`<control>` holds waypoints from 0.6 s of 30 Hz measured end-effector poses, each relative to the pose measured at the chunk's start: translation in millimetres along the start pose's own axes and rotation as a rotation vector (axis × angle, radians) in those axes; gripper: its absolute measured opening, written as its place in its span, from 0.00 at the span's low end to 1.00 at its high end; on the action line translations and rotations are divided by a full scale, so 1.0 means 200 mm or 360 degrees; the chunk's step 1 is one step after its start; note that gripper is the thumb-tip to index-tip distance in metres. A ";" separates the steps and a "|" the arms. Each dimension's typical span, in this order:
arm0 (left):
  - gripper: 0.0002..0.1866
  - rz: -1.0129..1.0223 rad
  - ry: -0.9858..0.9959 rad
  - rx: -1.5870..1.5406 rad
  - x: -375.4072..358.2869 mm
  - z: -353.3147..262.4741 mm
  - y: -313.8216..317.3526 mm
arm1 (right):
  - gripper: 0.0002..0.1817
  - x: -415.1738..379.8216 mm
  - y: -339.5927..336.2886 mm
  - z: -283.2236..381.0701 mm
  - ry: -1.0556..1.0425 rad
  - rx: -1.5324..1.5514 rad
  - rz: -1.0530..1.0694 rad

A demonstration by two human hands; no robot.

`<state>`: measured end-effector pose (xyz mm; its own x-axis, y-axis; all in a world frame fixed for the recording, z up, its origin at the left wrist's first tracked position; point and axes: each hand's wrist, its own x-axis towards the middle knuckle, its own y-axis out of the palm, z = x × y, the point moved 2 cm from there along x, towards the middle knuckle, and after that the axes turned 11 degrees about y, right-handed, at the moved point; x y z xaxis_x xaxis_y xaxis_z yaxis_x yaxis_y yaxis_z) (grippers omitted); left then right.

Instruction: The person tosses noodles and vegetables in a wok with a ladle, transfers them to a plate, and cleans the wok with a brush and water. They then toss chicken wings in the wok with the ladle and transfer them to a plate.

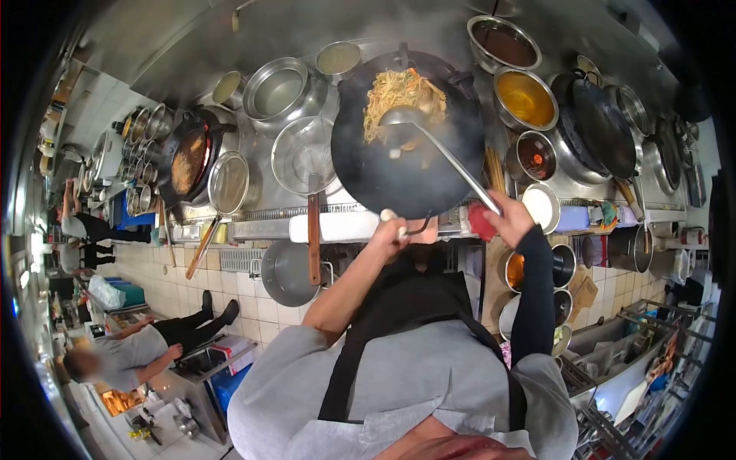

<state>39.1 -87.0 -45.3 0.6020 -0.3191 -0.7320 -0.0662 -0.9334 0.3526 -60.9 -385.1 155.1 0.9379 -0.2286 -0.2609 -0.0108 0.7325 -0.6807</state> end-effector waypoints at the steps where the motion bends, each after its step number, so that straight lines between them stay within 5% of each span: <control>1: 0.11 -0.0045 0.0023 -0.0004 -0.07 -0.03 0.00 | 0.25 -0.08 -0.03 -0.06 0.0149 0.0178 0.0071; 5: 0.04 0.0018 0.0194 -0.0354 -0.13 -0.33 0.06 | 0.26 -0.22 -0.06 -0.30 0.0308 0.0073 0.0063; 8: 0.05 -0.0051 0.0354 -0.0098 -0.11 -0.38 0.09 | 0.26 -0.17 0.11 -0.33 0.0061 0.0135 -0.0367; 9: 0.06 -0.0144 0.0531 0.0105 -0.10 -0.30 0.08 | 0.27 -0.14 0.17 -0.30 0.0304 0.0130 -0.0306; 10: 0.07 -0.0237 0.0706 0.0313 -0.07 -0.15 0.07 | 0.29 -0.09 0.35 -0.46 -0.0264 -0.0174 -0.0876; 11: 0.08 -0.0325 0.1270 0.0504 0.05 0.05 0.02 | 0.32 -0.15 0.31 -0.16 0.0874 0.0604 -0.0159; 12: 0.08 -0.0249 0.1427 0.0514 -0.04 0.09 0.09 | 0.36 -0.17 0.46 -0.20 0.0906 0.1276 -0.0098; 13: 0.08 -0.0164 0.1154 0.0415 -0.09 0.12 0.10 | 0.15 -0.18 0.42 -0.02 0.1104 0.1575 0.0077; 14: 0.08 -0.0083 0.0876 0.0313 -0.14 0.13 0.10 | 0.22 -0.17 0.50 -0.06 0.1060 0.1880 0.0292; 16: 0.07 -0.0153 0.0784 0.0349 -0.24 0.09 0.11 | 0.09 -0.20 0.41 0.14 0.1064 0.2375 0.0609; 18: 0.07 -0.0216 0.0556 0.0266 -0.41 0.02 0.13 | 0.13 -0.18 0.44 0.05 0.1113 0.2940 0.1004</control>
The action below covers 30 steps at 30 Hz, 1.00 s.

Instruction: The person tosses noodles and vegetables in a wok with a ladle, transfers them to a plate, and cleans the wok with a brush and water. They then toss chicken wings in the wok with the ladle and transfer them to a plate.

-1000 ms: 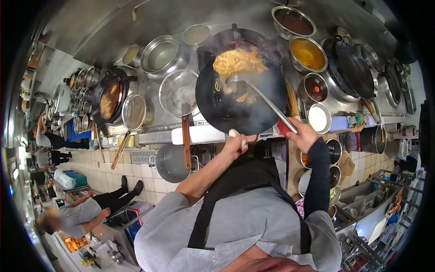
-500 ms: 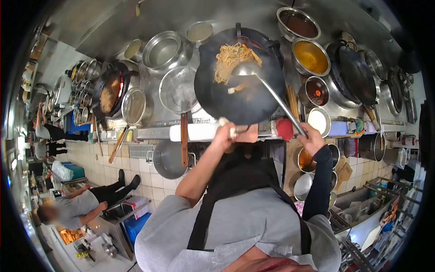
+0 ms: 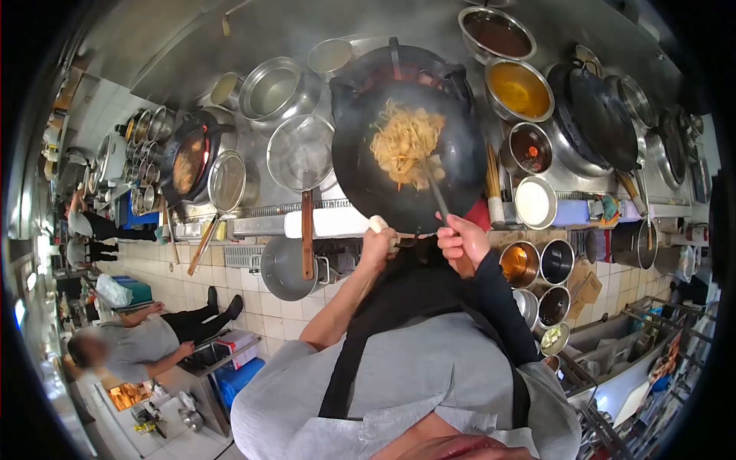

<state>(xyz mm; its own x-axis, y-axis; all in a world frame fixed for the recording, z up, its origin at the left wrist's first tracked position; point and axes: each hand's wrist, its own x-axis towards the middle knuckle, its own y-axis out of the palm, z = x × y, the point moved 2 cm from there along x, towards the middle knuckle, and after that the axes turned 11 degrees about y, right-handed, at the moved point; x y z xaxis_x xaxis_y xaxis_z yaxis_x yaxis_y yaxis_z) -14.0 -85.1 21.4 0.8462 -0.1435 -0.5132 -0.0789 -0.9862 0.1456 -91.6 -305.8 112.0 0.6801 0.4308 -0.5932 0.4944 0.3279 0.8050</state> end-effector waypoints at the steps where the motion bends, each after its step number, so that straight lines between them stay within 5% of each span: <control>1: 0.07 0.0052 -0.0128 -0.0088 -0.05 -0.04 -0.03 | 0.16 0.00 -0.02 0.01 0.0135 0.0230 0.0208; 4: 0.09 0.0123 -0.0359 -0.0341 -0.13 -0.02 -0.12 | 0.15 -0.11 -0.07 -0.01 0.0263 0.0430 0.0332; 11: 0.11 0.0152 -0.0499 -0.0439 -0.12 -0.02 -0.22 | 0.19 -0.18 -0.09 -0.07 0.0093 -0.0103 0.0139; 18: 0.11 0.0321 -0.0578 -0.0389 0.01 -0.09 -0.35 | 0.26 -0.19 -0.05 -0.37 -0.0476 -0.0946 -0.0662; 25: 0.10 0.0515 -0.0642 -0.0330 0.09 -0.19 -0.43 | 0.20 0.05 -0.06 -0.52 -0.0071 0.0471 0.0302; 28: 0.10 0.0599 -0.0685 -0.0329 0.14 -0.17 -0.47 | 0.21 0.01 0.07 -0.63 -0.0159 0.0554 0.0377; 30: 0.10 0.0596 -0.0686 -0.0298 0.13 -0.19 -0.48 | 0.22 -0.05 0.17 -0.70 -0.0338 0.0164 0.0064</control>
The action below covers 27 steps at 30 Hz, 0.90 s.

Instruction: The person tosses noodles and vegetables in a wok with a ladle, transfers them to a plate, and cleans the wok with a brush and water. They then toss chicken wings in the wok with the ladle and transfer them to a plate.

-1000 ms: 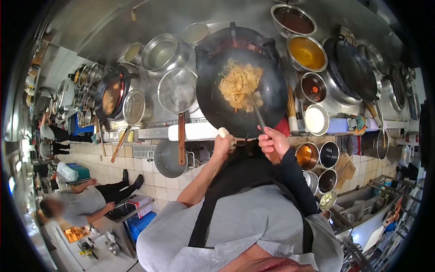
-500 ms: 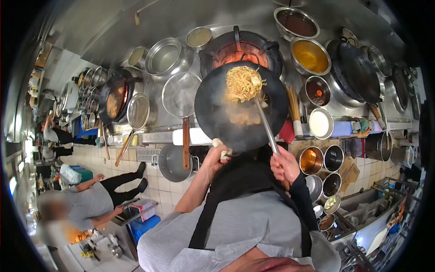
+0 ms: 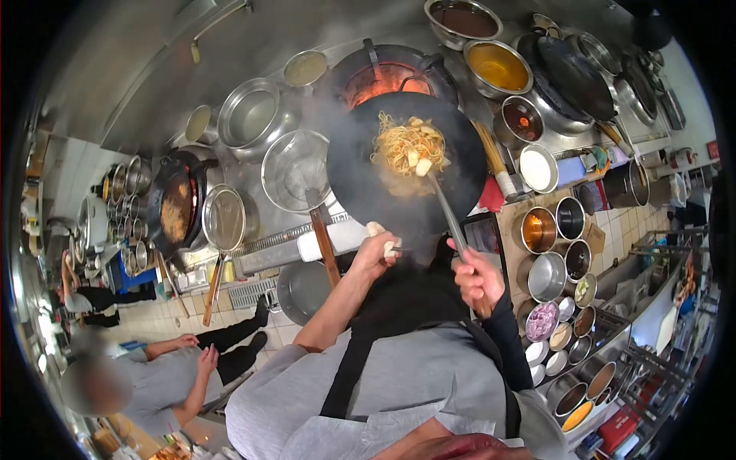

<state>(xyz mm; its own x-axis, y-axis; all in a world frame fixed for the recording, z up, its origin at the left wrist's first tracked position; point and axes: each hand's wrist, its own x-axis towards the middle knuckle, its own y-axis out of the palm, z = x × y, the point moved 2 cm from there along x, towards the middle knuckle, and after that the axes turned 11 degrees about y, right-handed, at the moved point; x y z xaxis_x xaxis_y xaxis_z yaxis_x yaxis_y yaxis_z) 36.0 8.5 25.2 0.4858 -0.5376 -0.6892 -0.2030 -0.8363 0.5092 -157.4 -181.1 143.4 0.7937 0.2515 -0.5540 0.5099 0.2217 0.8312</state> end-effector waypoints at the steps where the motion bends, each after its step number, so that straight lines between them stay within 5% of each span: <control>1: 0.09 -0.0004 0.0002 0.0010 0.00 -0.01 0.00 | 0.22 -0.03 0.02 -0.03 -0.0105 -0.0292 -0.0132; 3: 0.09 0.0017 -0.0022 0.0022 0.01 -0.03 -0.02 | 0.23 -0.01 -0.01 -0.14 -0.0272 -0.0777 -0.0579; 6: 0.09 -0.0074 0.0012 -0.0003 -0.01 -0.03 0.00 | 0.21 0.11 0.00 -0.20 -0.0261 -0.0702 -0.0647; 10: 0.09 0.0091 0.0189 0.0285 0.04 0.02 -0.11 | 0.17 0.23 -0.07 -0.18 -0.0076 0.0187 -0.0062; 14: 0.10 -0.0002 -0.0057 0.0062 0.01 -0.05 -0.08 | 0.16 0.16 -0.05 -0.25 -0.0055 0.0374 0.0124; 21: 0.09 0.0083 0.0287 0.0394 -0.22 -0.06 0.01 | 0.18 -0.10 -0.10 -0.46 -0.0183 0.0351 0.0142; 24: 0.08 -0.0043 0.0357 0.0698 -0.36 0.04 -0.04 | 0.19 -0.32 -0.19 -0.62 -0.0302 0.0347 0.0167; 27: 0.08 0.0172 0.0317 0.0926 -0.54 0.27 -0.02 | 0.21 -0.65 -0.42 -0.93 -0.0467 0.0371 0.0090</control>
<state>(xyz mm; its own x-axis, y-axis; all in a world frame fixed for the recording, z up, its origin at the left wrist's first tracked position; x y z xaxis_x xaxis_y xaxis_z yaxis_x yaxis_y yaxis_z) -62.1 63.8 69.7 0.5743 -0.6391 -0.5116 -0.6627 -0.7298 0.1678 -365.3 -57.0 136.5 0.8667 -0.0309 -0.4979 0.4977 -0.0134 0.8672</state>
